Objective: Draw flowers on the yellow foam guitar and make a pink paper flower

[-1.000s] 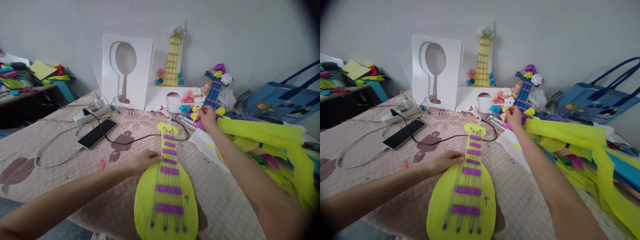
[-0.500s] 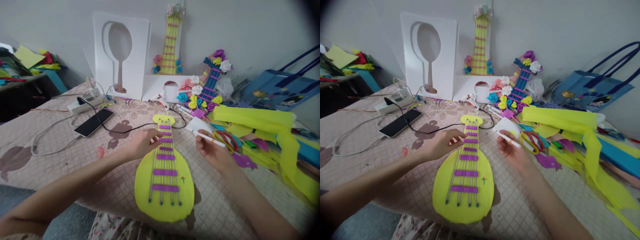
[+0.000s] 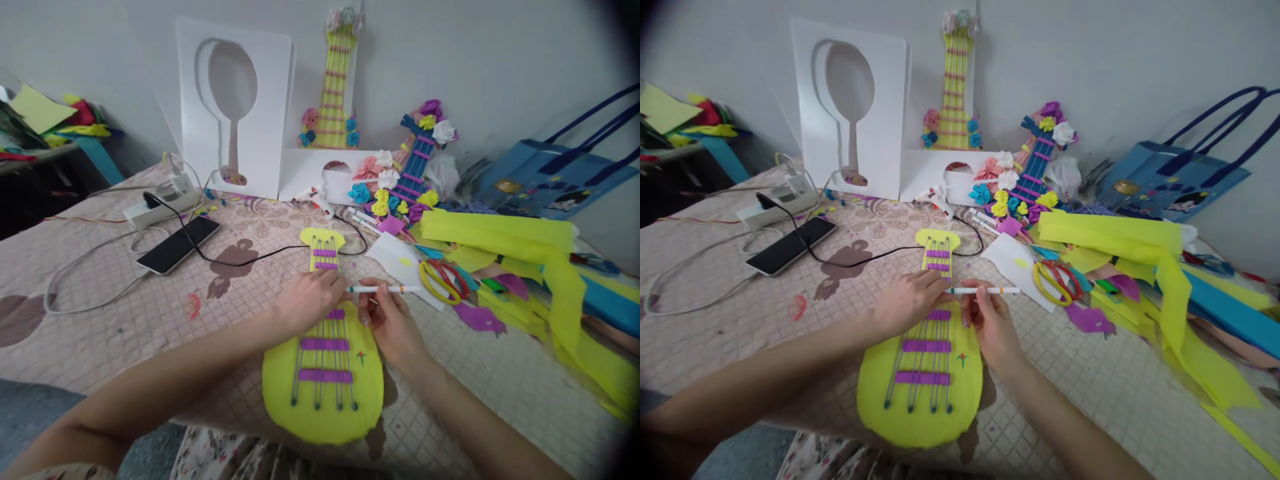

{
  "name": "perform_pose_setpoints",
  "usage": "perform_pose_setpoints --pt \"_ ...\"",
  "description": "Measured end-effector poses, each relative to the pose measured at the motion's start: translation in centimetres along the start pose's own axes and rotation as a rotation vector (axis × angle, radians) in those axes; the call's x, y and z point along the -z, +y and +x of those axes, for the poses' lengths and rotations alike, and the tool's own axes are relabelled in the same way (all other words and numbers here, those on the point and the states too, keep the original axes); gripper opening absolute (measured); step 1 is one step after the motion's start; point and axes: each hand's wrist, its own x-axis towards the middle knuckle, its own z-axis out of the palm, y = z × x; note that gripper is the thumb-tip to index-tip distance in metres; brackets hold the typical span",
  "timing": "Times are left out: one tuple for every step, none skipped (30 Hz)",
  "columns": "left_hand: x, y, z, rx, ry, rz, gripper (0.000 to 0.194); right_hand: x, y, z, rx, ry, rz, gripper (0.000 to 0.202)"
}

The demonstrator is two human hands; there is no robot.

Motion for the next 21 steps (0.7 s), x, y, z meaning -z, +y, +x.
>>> perform_pose_setpoints --pt "-0.1 0.4 -0.1 -0.011 -0.002 0.029 0.025 -0.3 0.1 -0.2 0.005 0.021 -0.003 0.020" --pt "-0.1 0.8 -0.2 -0.024 -0.011 0.048 0.024 -0.6 0.2 -0.3 0.007 0.029 -0.005 0.019" --pt "-0.1 1.2 -0.3 -0.038 -0.029 0.053 0.023 -0.8 0.3 -0.5 0.008 0.029 -0.006 0.019" --pt "-0.1 1.5 -0.3 -0.046 -0.055 0.040 0.022 -0.9 0.2 -0.5 0.010 0.026 -0.007 0.020" --pt "0.0 1.8 -0.4 -0.038 -0.089 0.006 0.022 -0.9 0.0 -0.5 0.007 0.032 -0.006 0.022" --pt "0.2 1.9 -0.5 -0.012 -0.129 -0.056 0.024 -0.7 -0.2 -0.4 0.001 0.055 0.004 0.024" --pt "0.4 1.9 -0.6 0.021 -0.178 -0.156 0.028 -0.4 -0.7 -0.1 -0.003 0.093 0.026 0.026" --pt "0.6 1.7 -0.7 0.051 -0.236 -0.295 0.033 0.1 -1.2 0.2 0.001 0.141 0.059 0.027" --pt "0.9 1.4 -0.7 0.079 -0.298 -0.464 0.038 0.7 -1.7 0.5 0.016 0.195 0.102 0.026" --pt "1.1 1.0 -0.7 0.092 -0.358 -0.659 0.042 1.2 -2.2 0.9 0.047 0.230 0.141 0.025" --pt "1.4 0.5 -0.7 0.118 -0.398 -0.840 0.045 1.7 -2.6 1.2 0.081 0.241 0.162 0.025" --pt "1.7 0.0 -0.6 0.156 -0.410 -0.977 0.045 2.2 -3.0 1.4 0.096 0.228 0.160 0.025" --pt "2.1 -0.5 -0.5 0.206 -0.378 -1.049 0.044 2.4 -3.1 1.6 0.107 0.205 0.144 0.024" --pt "2.5 -1.0 -0.5 0.244 -0.319 -1.053 0.043 2.6 -3.2 1.6 0.117 0.177 0.116 0.023" --pt "2.9 -1.4 -0.5 0.265 -0.239 -0.996 0.042 2.6 -3.1 1.6 0.135 0.152 0.078 0.021" --pt "3.3 -1.7 -0.6 0.282 -0.158 -0.895 0.041 2.5 -3.0 1.4 0.167 0.135 0.028 0.020" --pt "3.7 -1.9 -1.0 0.285 -0.083 -0.784 0.041 2.4 -2.8 1.1 0.209 0.123 -0.038 0.019" --pt "4.0 -1.9 -1.6 0.274 -0.033 -0.687 0.040 2.3 -2.6 0.8 0.253 0.117 -0.119 0.020" --pt "4.2 -1.9 -2.4 0.244 -0.006 -0.618 0.037 2.3 -2.5 0.2 0.290 0.110 -0.212 0.021" --pt "4.2 -1.7 -3.5 0.188 -0.005 -0.582 0.033 2.4 -2.4 -0.4 0.318 0.105 -0.305 0.022" --pt "4.1 -1.4 -4.8 0.118 -0.019 -0.562 0.036 2.6 -2.2 -1.1 0.334 0.101 -0.387 0.022"
